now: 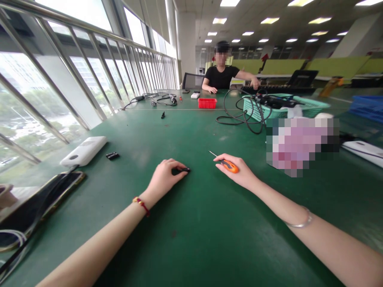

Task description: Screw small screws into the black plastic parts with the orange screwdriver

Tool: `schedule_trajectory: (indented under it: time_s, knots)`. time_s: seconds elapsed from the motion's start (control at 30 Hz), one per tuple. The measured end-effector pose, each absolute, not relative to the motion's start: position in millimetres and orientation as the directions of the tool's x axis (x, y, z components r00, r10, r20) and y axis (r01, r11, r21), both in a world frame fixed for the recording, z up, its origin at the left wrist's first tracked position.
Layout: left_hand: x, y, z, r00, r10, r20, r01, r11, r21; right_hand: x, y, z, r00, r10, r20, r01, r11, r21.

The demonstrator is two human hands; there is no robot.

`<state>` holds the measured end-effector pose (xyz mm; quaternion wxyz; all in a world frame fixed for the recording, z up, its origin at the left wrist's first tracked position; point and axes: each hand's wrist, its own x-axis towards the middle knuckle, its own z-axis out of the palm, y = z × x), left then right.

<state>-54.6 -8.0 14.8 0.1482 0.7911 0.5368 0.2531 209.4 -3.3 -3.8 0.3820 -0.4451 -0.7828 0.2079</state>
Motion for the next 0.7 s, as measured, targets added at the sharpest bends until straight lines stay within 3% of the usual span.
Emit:
schedule_trajectory:
  time_s: [0.07,0.17,0.4,0.53,0.7]
  knots:
    - [-21,-4,9,0.445,0.860,0.251,0.684,-0.507,0.524,209,-4,-2,-0.214,0.882,0.420,0.521,0.467,-0.714]
    - [5,3,5,0.534,0.800,0.273,0.590,-0.584,0.558,209,-4,-1,-0.086,0.882,0.464,0.461,0.448,-0.766]
    - [2,0,7,0.489,0.821,0.294,0.547,-0.551,0.630,203,1,38,0.155,0.833,0.531,0.324,0.465,-0.824]
    - [2,-2,7,0.473,0.828,0.302,0.547,-0.544,0.636,193,-4,75,0.134,0.775,0.618,0.243,0.579,-0.778]
    - [4,-4,7,0.473,0.826,0.308,0.603,-0.557,0.571,183,-16,81,0.003,0.763,0.647,0.301,0.616,-0.728]
